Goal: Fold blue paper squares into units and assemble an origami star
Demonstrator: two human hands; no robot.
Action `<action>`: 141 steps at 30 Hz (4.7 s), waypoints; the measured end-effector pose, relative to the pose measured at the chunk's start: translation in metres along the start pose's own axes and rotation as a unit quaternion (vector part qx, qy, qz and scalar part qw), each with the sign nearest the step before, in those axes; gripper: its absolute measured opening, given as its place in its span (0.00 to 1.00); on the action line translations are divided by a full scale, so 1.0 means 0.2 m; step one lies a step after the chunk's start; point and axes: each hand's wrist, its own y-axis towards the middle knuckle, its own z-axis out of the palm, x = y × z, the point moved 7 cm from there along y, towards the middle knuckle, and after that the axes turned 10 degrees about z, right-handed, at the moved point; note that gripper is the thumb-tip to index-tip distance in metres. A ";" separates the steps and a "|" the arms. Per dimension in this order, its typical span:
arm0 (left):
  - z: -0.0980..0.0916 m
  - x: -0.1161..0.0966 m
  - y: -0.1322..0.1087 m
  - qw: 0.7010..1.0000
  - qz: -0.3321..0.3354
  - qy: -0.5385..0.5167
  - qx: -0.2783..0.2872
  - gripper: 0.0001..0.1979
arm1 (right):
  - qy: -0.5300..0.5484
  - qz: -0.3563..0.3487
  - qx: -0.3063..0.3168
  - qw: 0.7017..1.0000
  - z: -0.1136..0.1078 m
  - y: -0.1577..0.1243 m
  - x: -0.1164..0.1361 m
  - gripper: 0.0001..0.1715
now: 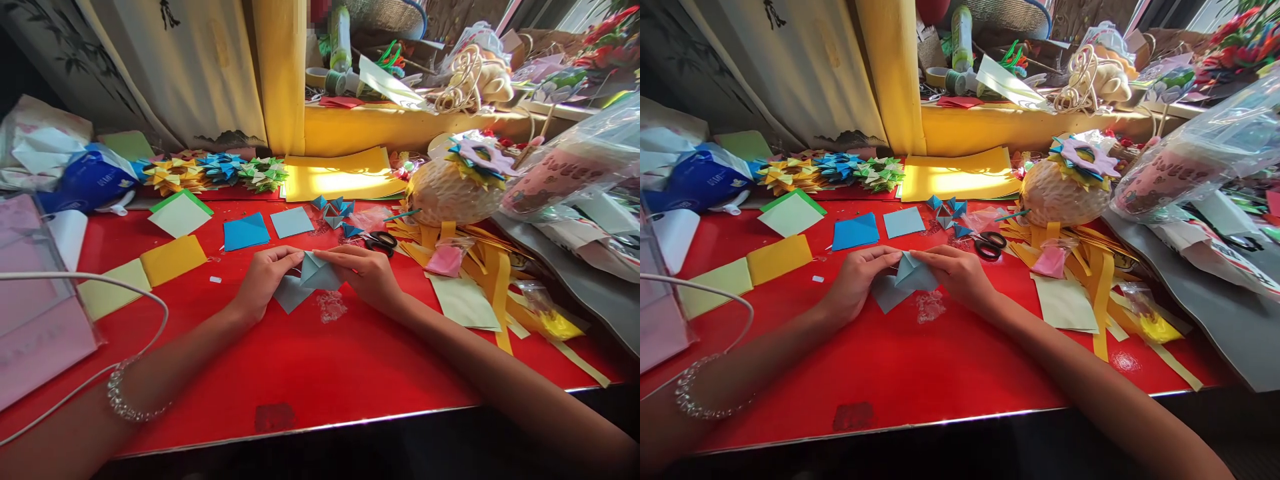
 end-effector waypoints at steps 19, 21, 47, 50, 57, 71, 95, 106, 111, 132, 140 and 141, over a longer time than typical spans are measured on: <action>0.03 -0.08 0.00 0.983 0.097 0.146 0.059 0.12 | 0.226 0.232 0.087 0.942 0.03 0.02 -0.07 0.18; 0.04 -0.09 0.00 0.978 0.105 0.167 0.071 0.13 | 0.236 0.271 0.132 0.924 0.07 0.00 -0.09 0.21; -0.05 -0.04 0.02 0.997 0.049 0.043 -0.037 0.11 | 0.376 0.364 0.095 0.847 0.07 0.02 -0.23 0.24; -0.03 -0.03 0.01 0.999 0.029 0.013 -0.034 0.12 | 0.427 0.381 0.161 0.804 0.15 -0.01 -0.19 0.21; 0.02 -0.02 0.01 0.997 0.043 0.066 0.022 0.13 | 0.387 0.345 0.145 0.843 0.14 -0.01 -0.17 0.17; 0.02 0.00 0.01 0.997 0.016 0.056 0.046 0.15 | 0.347 0.312 0.154 0.871 0.14 0.01 -0.20 0.15; 0.00 -0.01 0.02 0.995 0.047 0.085 0.013 0.12 | 0.316 0.279 0.104 0.901 0.11 0.01 -0.20 0.13; 0.00 0.00 0.02 0.999 0.038 0.036 0.005 0.16 | 0.411 0.312 0.070 0.854 0.10 0.00 -0.19 0.12; 0.01 0.01 0.02 1.000 0.021 -0.005 0.014 0.13 | 0.433 0.308 0.063 0.845 0.10 0.00 -0.19 0.08; 0.01 -0.03 0.01 0.999 0.030 0.026 0.015 0.11 | 0.278 0.233 0.043 0.931 0.05 0.00 -0.16 0.11; 0.00 -0.03 0.01 0.998 0.039 0.057 0.014 0.11 | 0.292 0.232 0.063 0.926 0.04 0.01 -0.12 0.09; 0.00 -0.04 0.01 0.997 0.044 0.056 0.019 0.11 | 0.317 0.245 0.066 0.914 0.05 0.01 -0.13 0.10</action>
